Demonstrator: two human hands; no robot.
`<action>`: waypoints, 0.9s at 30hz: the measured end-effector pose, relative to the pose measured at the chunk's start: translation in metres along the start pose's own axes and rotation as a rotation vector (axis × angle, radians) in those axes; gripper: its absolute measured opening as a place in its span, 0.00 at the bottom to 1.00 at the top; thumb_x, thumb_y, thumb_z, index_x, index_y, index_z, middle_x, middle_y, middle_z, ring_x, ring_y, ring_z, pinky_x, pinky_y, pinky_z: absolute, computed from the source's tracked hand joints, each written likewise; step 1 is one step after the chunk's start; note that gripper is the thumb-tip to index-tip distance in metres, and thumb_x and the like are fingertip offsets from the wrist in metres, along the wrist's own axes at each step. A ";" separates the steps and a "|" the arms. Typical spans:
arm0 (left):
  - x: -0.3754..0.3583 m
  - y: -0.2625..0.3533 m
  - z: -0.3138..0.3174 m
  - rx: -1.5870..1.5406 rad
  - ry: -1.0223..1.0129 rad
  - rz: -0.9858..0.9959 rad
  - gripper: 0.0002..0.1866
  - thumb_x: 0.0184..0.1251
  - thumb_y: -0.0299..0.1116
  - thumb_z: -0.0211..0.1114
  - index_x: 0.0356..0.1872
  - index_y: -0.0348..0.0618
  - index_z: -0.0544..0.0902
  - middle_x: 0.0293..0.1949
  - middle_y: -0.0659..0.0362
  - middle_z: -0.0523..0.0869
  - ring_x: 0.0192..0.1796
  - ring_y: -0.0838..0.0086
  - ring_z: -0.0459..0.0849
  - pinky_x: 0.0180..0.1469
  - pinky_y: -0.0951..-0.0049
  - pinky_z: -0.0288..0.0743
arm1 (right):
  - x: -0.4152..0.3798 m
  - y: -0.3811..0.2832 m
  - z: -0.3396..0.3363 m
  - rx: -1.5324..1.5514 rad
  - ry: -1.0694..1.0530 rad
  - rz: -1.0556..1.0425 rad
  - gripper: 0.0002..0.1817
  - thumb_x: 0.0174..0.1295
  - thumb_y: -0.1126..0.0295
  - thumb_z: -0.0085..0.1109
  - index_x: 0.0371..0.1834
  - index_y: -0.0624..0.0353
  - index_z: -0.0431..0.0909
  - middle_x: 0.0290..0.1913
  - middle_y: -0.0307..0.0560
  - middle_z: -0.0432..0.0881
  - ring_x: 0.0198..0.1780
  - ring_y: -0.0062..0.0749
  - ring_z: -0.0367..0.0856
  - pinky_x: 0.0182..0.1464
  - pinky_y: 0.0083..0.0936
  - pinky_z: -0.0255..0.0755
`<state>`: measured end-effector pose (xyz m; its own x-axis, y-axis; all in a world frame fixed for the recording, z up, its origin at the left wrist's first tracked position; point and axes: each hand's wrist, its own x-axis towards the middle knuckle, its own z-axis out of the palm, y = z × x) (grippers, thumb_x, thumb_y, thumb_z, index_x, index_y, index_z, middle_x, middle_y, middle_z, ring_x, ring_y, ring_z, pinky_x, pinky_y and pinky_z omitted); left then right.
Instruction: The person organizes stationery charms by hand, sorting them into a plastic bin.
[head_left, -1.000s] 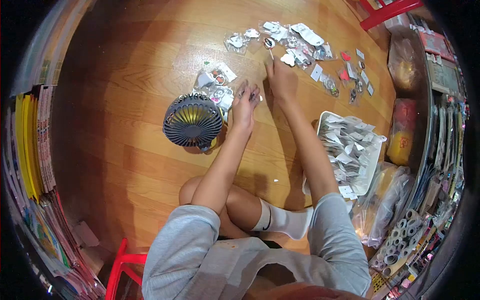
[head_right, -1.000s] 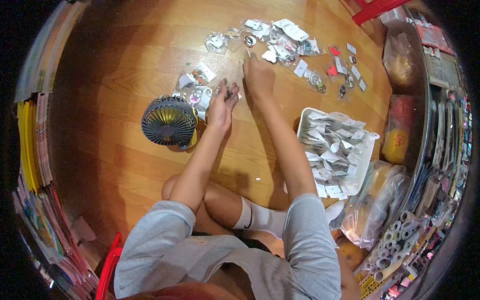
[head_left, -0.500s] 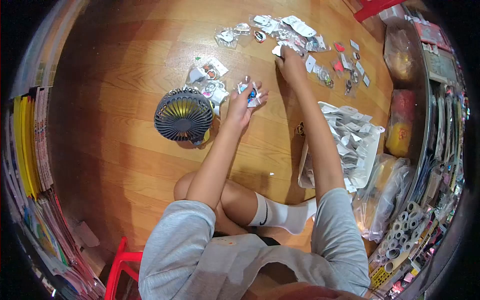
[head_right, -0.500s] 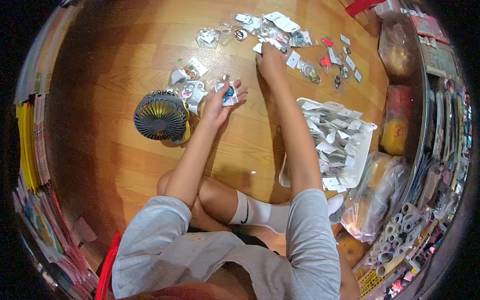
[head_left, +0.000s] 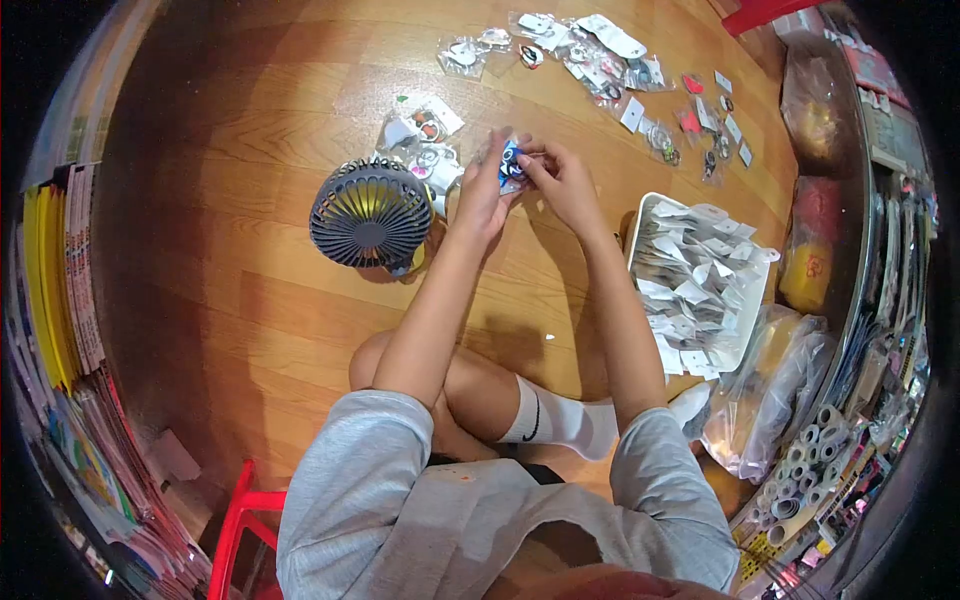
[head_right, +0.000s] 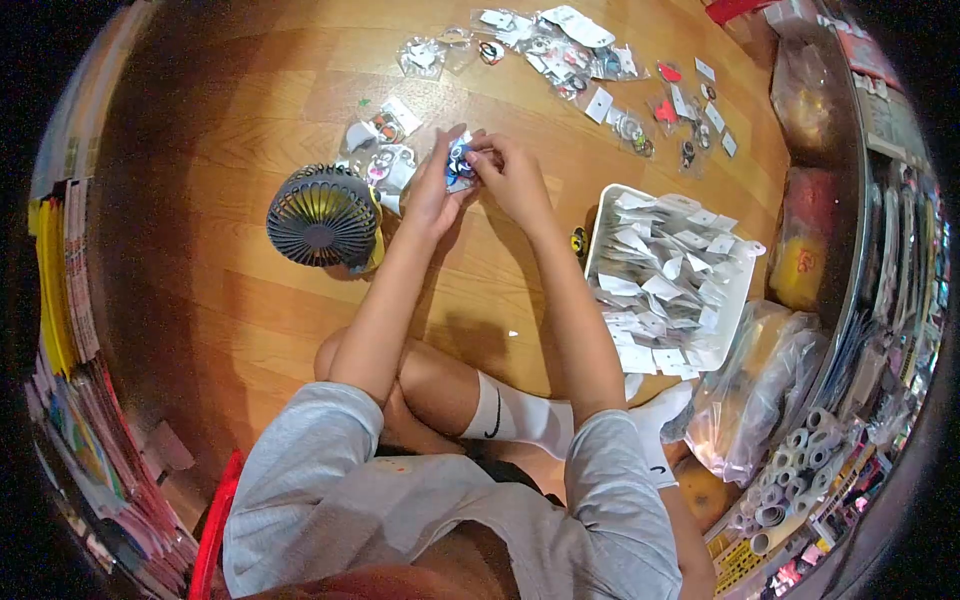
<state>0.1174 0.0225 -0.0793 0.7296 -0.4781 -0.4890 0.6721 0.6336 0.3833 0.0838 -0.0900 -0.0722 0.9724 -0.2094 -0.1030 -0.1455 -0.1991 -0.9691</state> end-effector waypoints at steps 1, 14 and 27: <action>0.000 -0.002 -0.002 0.087 -0.029 0.032 0.18 0.63 0.37 0.51 0.52 0.40 0.68 0.42 0.56 0.77 0.42 0.70 0.78 0.41 0.70 0.76 | -0.001 -0.002 -0.002 0.000 0.001 0.004 0.10 0.55 0.69 0.54 0.36 0.64 0.75 0.24 0.41 0.78 0.23 0.18 0.74 0.25 0.16 0.68; 0.011 -0.004 -0.013 0.163 0.112 0.203 0.18 0.65 0.38 0.48 0.50 0.36 0.66 0.45 0.49 0.76 0.41 0.64 0.79 0.38 0.69 0.77 | 0.035 -0.007 -0.072 -0.708 0.170 0.169 0.19 0.49 0.62 0.57 0.41 0.64 0.74 0.34 0.55 0.79 0.38 0.39 0.77 0.40 0.28 0.69; 0.009 -0.001 -0.007 0.183 0.095 0.129 0.19 0.65 0.39 0.47 0.51 0.36 0.65 0.44 0.50 0.77 0.42 0.64 0.79 0.40 0.70 0.75 | 0.096 -0.018 -0.055 -1.089 0.170 -0.051 0.12 0.52 0.67 0.47 0.33 0.62 0.77 0.25 0.56 0.78 0.32 0.45 0.78 0.34 0.37 0.70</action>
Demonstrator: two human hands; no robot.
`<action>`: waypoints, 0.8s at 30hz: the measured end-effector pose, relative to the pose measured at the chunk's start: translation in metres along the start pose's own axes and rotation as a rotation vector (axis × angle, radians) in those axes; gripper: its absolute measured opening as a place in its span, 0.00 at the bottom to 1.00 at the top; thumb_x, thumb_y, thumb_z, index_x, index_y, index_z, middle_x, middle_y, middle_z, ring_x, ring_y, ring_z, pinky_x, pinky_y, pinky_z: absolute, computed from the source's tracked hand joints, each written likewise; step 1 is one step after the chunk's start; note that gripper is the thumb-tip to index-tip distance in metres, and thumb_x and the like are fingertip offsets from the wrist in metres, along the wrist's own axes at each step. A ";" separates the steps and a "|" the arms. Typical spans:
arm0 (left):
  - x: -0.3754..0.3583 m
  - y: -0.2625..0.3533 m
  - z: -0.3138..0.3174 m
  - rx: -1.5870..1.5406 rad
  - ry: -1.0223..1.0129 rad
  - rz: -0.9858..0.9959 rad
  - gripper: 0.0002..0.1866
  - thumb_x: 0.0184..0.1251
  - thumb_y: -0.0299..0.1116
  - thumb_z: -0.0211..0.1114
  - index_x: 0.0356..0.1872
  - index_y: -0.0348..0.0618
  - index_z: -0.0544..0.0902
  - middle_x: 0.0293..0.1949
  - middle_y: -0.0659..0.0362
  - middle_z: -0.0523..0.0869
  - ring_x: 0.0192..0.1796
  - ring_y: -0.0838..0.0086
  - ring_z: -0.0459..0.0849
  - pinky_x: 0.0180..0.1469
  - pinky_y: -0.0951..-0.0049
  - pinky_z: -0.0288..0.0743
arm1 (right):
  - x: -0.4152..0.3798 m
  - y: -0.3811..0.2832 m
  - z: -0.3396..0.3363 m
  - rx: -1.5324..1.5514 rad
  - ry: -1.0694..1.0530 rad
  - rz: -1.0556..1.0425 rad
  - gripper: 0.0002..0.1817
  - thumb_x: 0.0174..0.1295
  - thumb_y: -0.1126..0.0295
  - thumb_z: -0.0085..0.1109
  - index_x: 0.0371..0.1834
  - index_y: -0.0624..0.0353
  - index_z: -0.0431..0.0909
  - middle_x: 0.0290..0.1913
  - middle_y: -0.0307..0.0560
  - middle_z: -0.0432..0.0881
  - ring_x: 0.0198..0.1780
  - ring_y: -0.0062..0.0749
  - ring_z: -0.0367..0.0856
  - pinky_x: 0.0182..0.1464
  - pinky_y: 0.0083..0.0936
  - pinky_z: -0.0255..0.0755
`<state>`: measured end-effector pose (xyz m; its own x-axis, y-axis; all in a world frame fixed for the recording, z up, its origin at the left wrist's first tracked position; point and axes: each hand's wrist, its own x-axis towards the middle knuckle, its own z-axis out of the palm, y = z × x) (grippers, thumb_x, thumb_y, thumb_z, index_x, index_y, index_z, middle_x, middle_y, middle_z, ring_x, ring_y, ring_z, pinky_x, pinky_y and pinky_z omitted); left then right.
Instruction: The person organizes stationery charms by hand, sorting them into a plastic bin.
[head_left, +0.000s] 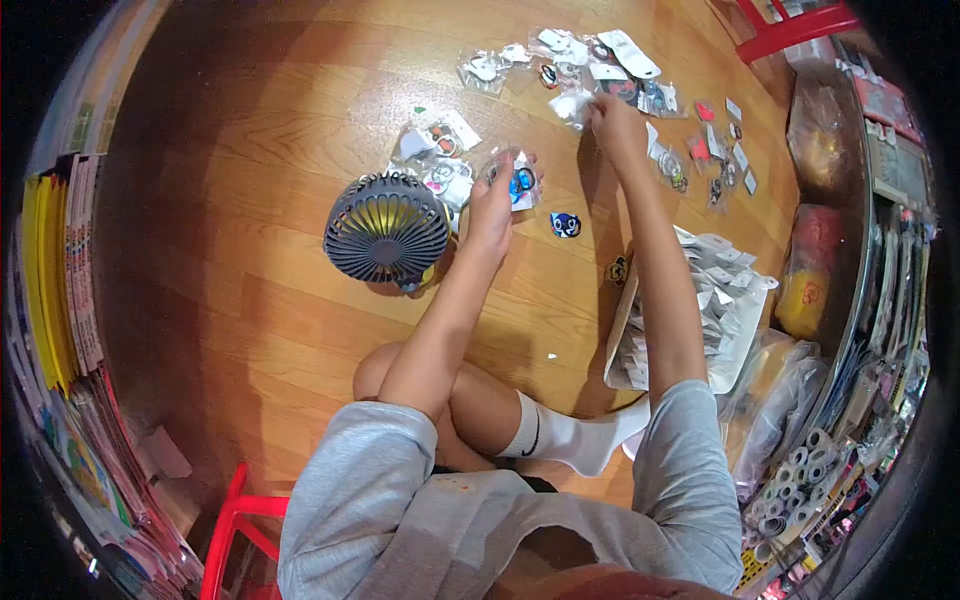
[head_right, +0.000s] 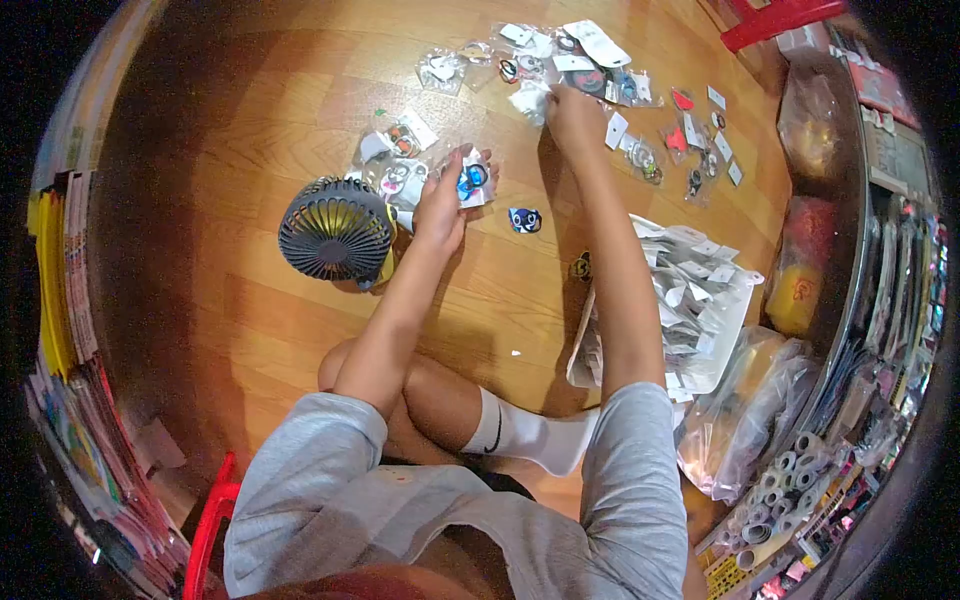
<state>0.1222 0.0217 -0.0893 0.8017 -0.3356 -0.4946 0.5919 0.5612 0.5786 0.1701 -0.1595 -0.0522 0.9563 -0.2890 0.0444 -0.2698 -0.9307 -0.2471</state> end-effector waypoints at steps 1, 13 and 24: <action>0.001 -0.001 0.000 -0.018 -0.002 0.015 0.19 0.65 0.39 0.47 0.51 0.37 0.66 0.43 0.50 0.77 0.42 0.65 0.79 0.39 0.70 0.75 | -0.005 -0.003 0.001 0.004 -0.004 -0.003 0.12 0.52 0.67 0.47 0.33 0.62 0.77 0.25 0.56 0.78 0.32 0.45 0.78 0.34 0.37 0.70; 0.000 0.001 -0.006 -0.184 -0.129 -0.160 0.20 0.61 0.42 0.53 0.49 0.39 0.68 0.36 0.57 0.78 0.38 0.70 0.78 0.38 0.74 0.75 | -0.106 -0.055 -0.016 0.194 -0.025 -0.700 0.20 0.56 0.62 0.50 0.48 0.63 0.71 0.43 0.55 0.76 0.48 0.46 0.72 0.52 0.39 0.62; 0.004 -0.003 -0.002 -0.085 0.119 0.133 0.16 0.58 0.29 0.58 0.45 0.37 0.67 0.40 0.56 0.77 0.37 0.72 0.79 0.34 0.74 0.77 | -0.034 -0.037 0.055 0.452 -0.199 0.317 0.26 0.37 0.60 0.68 0.35 0.69 0.73 0.33 0.60 0.77 0.37 0.49 0.76 0.40 0.34 0.69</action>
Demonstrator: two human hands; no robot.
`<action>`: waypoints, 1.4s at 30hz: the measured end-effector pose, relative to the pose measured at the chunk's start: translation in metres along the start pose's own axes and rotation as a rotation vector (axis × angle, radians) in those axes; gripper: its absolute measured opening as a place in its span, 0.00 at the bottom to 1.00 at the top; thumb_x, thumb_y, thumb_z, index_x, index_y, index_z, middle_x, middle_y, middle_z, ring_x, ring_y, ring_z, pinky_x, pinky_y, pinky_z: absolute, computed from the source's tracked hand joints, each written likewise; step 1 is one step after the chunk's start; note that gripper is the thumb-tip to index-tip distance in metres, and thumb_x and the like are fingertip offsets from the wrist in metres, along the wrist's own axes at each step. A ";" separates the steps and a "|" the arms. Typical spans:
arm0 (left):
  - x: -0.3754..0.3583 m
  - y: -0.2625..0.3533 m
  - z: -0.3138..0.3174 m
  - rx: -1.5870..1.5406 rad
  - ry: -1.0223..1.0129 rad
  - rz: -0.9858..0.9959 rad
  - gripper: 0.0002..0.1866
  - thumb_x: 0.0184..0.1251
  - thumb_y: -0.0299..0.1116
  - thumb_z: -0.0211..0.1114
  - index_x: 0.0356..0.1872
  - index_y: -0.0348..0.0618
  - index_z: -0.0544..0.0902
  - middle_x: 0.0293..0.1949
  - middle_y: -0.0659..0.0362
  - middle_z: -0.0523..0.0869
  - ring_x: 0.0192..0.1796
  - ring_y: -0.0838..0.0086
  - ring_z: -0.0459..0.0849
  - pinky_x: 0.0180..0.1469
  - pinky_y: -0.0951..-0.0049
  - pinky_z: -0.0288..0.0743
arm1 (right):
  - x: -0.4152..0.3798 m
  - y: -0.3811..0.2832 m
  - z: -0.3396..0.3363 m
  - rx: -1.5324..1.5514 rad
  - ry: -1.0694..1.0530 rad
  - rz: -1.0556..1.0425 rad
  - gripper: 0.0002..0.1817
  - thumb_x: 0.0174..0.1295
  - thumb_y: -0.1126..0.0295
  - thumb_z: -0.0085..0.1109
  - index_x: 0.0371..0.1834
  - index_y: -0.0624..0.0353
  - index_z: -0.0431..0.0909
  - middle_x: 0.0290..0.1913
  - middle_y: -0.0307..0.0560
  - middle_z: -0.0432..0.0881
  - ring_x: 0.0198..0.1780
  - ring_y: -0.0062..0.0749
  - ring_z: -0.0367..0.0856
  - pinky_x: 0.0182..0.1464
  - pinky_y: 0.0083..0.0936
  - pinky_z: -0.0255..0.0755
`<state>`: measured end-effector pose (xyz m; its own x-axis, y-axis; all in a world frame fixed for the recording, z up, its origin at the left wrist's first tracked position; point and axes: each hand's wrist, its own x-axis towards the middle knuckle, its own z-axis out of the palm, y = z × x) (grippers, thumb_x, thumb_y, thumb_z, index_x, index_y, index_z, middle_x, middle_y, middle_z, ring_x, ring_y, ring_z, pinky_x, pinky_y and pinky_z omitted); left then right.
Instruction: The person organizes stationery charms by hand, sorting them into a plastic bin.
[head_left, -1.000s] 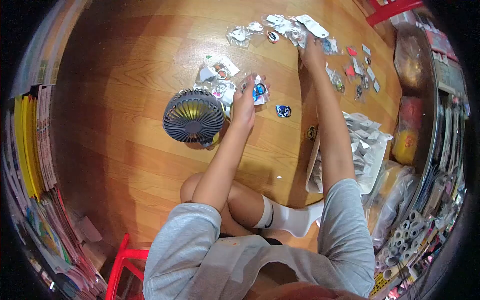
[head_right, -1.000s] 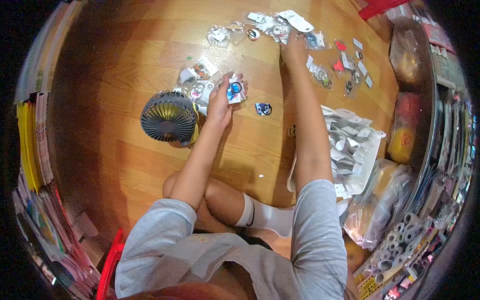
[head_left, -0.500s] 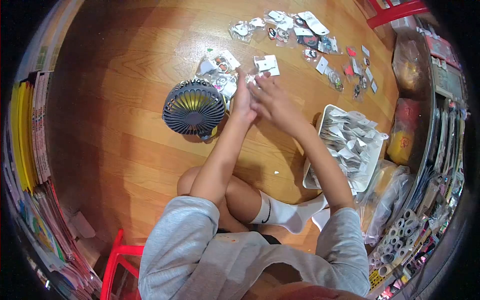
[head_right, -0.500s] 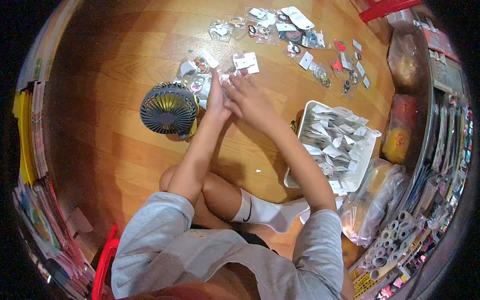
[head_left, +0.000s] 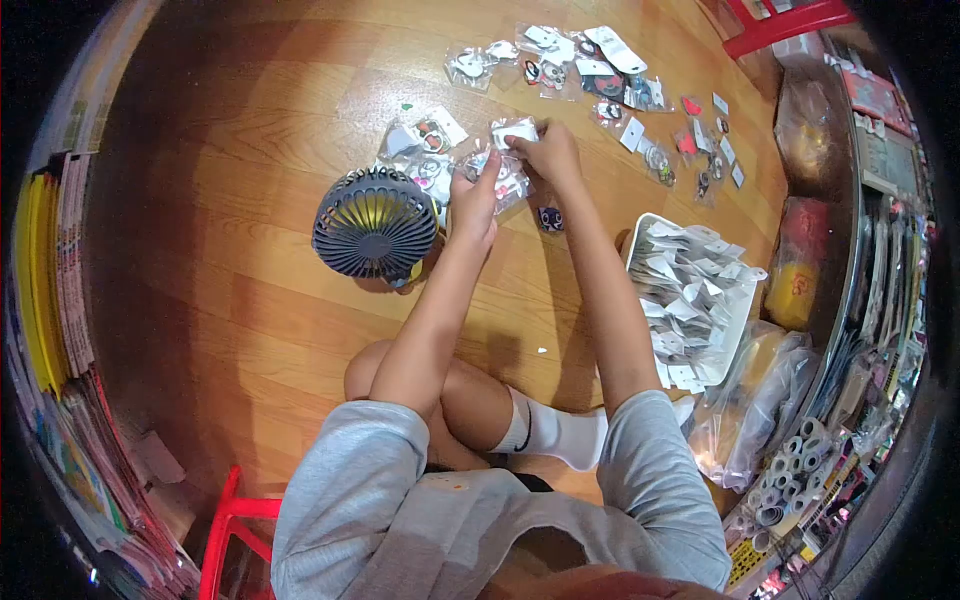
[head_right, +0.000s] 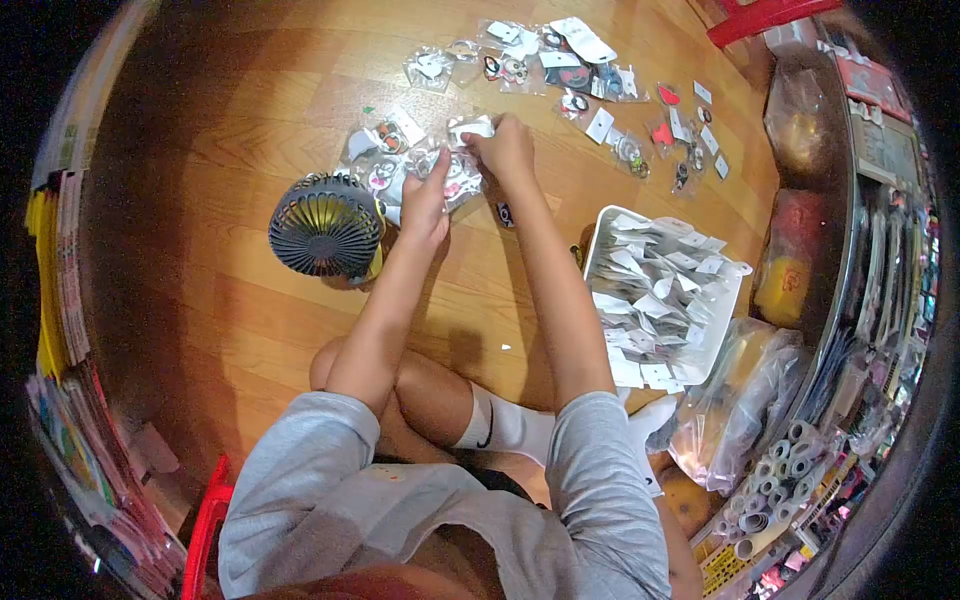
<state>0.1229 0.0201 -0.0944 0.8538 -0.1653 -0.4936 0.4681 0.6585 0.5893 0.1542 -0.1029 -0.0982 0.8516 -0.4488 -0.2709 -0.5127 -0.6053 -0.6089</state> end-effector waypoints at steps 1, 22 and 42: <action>-0.001 -0.001 -0.001 0.016 0.021 0.023 0.16 0.58 0.29 0.58 0.46 0.38 0.67 0.40 0.56 0.76 0.37 0.73 0.78 0.34 0.75 0.76 | -0.001 0.005 -0.001 -0.001 -0.004 0.004 0.26 0.37 0.60 0.68 0.35 0.69 0.73 0.33 0.60 0.77 0.37 0.49 0.76 0.40 0.34 0.69; -0.005 0.009 0.000 -0.050 -0.177 -0.146 0.15 0.57 0.27 0.57 0.46 0.39 0.68 0.40 0.53 0.78 0.44 0.64 0.78 0.43 0.65 0.77 | 0.042 0.009 -0.071 0.340 -0.165 -0.052 0.27 0.40 0.51 0.65 0.28 0.69 0.75 0.27 0.53 0.79 0.28 0.37 0.78 0.35 0.30 0.72; -0.003 0.008 -0.002 -0.087 -0.149 -0.245 0.14 0.61 0.30 0.53 0.46 0.39 0.66 0.37 0.52 0.78 0.35 0.69 0.81 0.34 0.70 0.78 | -0.072 -0.029 -0.081 0.732 -0.457 -0.170 0.14 0.49 0.77 0.57 0.40 0.62 0.71 0.25 0.37 0.75 0.26 0.16 0.72 0.26 0.13 0.65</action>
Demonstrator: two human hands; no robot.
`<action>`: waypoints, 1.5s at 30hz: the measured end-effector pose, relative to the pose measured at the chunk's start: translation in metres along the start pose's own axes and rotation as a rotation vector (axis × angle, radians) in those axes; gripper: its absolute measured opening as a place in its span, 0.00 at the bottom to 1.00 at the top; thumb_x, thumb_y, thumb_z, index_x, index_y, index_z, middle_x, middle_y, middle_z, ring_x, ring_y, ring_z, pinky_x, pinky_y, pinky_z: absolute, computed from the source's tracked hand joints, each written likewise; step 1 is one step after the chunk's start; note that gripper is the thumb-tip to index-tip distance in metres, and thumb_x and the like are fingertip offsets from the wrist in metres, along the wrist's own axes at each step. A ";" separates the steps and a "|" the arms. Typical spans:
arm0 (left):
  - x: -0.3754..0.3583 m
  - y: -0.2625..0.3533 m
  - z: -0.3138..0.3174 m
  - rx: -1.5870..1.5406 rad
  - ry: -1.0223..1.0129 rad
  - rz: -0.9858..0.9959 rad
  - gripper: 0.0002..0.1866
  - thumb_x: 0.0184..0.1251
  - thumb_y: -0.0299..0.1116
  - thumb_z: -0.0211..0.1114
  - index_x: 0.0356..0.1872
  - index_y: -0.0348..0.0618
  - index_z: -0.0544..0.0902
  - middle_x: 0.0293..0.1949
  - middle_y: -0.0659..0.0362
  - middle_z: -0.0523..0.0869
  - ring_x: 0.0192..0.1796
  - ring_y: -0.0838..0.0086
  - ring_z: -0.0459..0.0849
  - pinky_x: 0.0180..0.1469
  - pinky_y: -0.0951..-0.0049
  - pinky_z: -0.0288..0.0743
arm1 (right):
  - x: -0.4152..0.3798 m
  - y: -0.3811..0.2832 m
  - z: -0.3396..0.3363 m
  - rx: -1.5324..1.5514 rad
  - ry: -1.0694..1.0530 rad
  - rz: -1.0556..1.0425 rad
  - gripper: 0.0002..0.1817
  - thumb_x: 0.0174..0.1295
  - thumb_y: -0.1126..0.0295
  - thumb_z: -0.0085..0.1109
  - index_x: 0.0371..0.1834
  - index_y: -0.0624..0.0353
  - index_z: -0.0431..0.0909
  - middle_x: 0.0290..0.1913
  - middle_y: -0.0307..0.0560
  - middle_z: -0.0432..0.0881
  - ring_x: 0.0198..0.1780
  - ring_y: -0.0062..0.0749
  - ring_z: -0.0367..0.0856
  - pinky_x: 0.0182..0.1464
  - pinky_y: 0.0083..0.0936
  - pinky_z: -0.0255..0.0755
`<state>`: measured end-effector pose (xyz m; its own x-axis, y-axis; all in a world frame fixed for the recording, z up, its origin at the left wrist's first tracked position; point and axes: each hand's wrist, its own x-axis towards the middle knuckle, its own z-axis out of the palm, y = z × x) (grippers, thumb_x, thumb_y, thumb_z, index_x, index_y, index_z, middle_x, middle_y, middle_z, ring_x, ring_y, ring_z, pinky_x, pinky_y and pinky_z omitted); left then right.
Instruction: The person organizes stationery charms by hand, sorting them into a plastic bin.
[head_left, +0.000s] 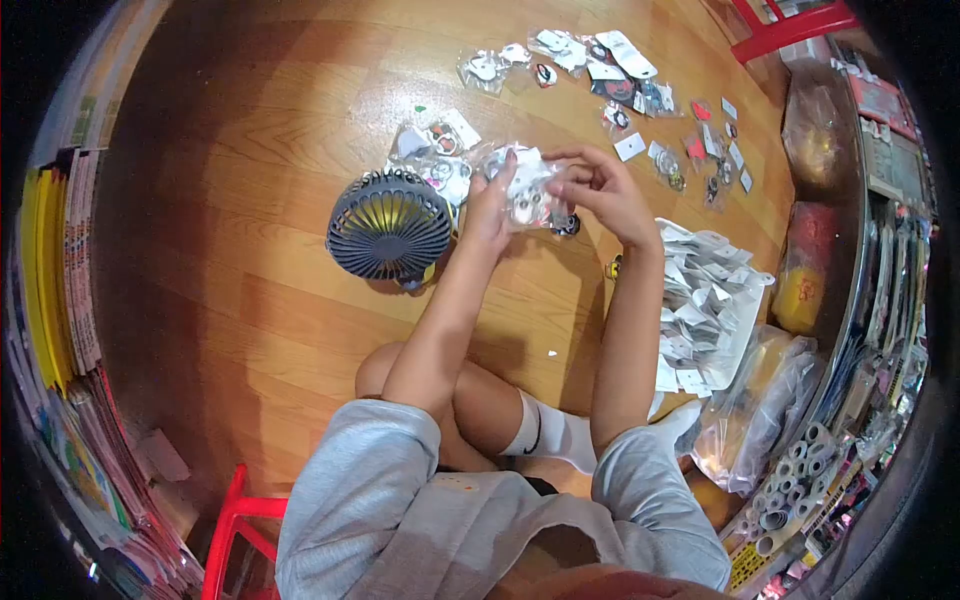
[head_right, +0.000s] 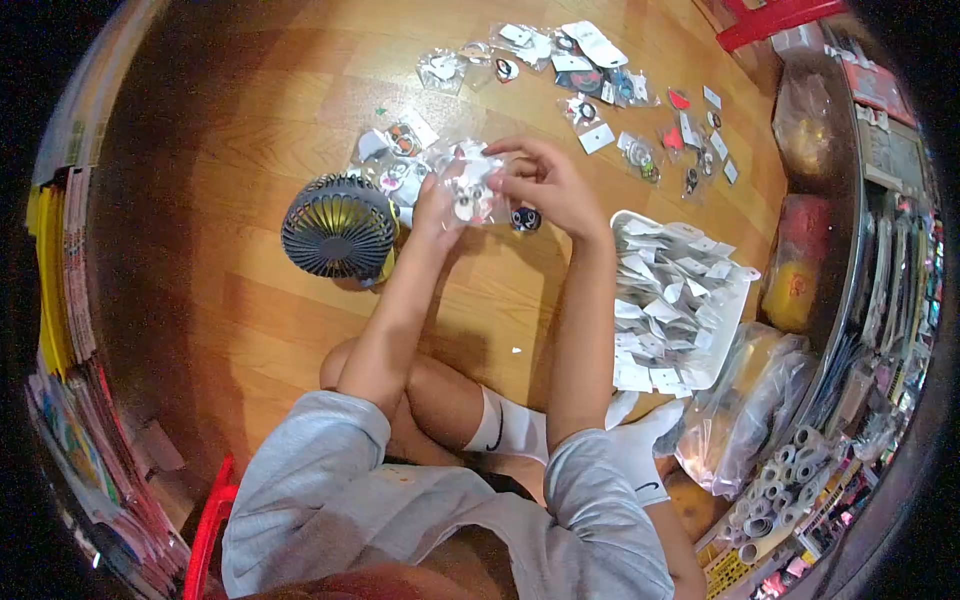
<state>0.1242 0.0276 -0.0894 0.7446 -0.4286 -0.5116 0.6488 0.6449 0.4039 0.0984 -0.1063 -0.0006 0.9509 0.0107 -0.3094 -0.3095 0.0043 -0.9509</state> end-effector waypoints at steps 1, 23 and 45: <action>-0.002 -0.001 0.000 0.000 0.002 -0.006 0.14 0.61 0.30 0.53 0.46 0.39 0.66 0.37 0.52 0.78 0.35 0.69 0.81 0.34 0.70 0.78 | -0.004 0.006 0.001 -0.049 -0.090 0.009 0.15 0.49 0.77 0.57 0.42 0.60 0.71 0.26 0.36 0.74 0.27 0.15 0.71 0.27 0.13 0.65; -0.002 -0.009 -0.004 1.499 -0.050 0.875 0.20 0.45 0.33 0.66 0.41 0.42 0.70 0.43 0.55 0.72 0.46 0.64 0.71 0.51 0.66 0.60 | -0.009 0.077 0.010 0.189 0.325 -0.330 0.20 0.53 0.80 0.47 0.52 0.66 0.66 0.51 0.49 0.71 0.54 0.28 0.68 0.55 0.22 0.61; -0.002 0.001 -0.005 1.434 0.015 0.632 0.22 0.42 0.33 0.68 0.40 0.35 0.75 0.34 0.45 0.80 0.38 0.58 0.80 0.39 0.69 0.72 | 0.010 0.101 0.015 0.154 0.314 -0.275 0.26 0.55 0.84 0.40 0.60 0.61 0.57 0.59 0.47 0.62 0.58 0.27 0.62 0.57 0.20 0.56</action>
<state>0.1225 0.0324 -0.0917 0.9473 -0.3203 0.0093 -0.1473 -0.4097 0.9002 0.0763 -0.0903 -0.0993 0.9473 -0.3158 -0.0546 -0.0195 0.1133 -0.9934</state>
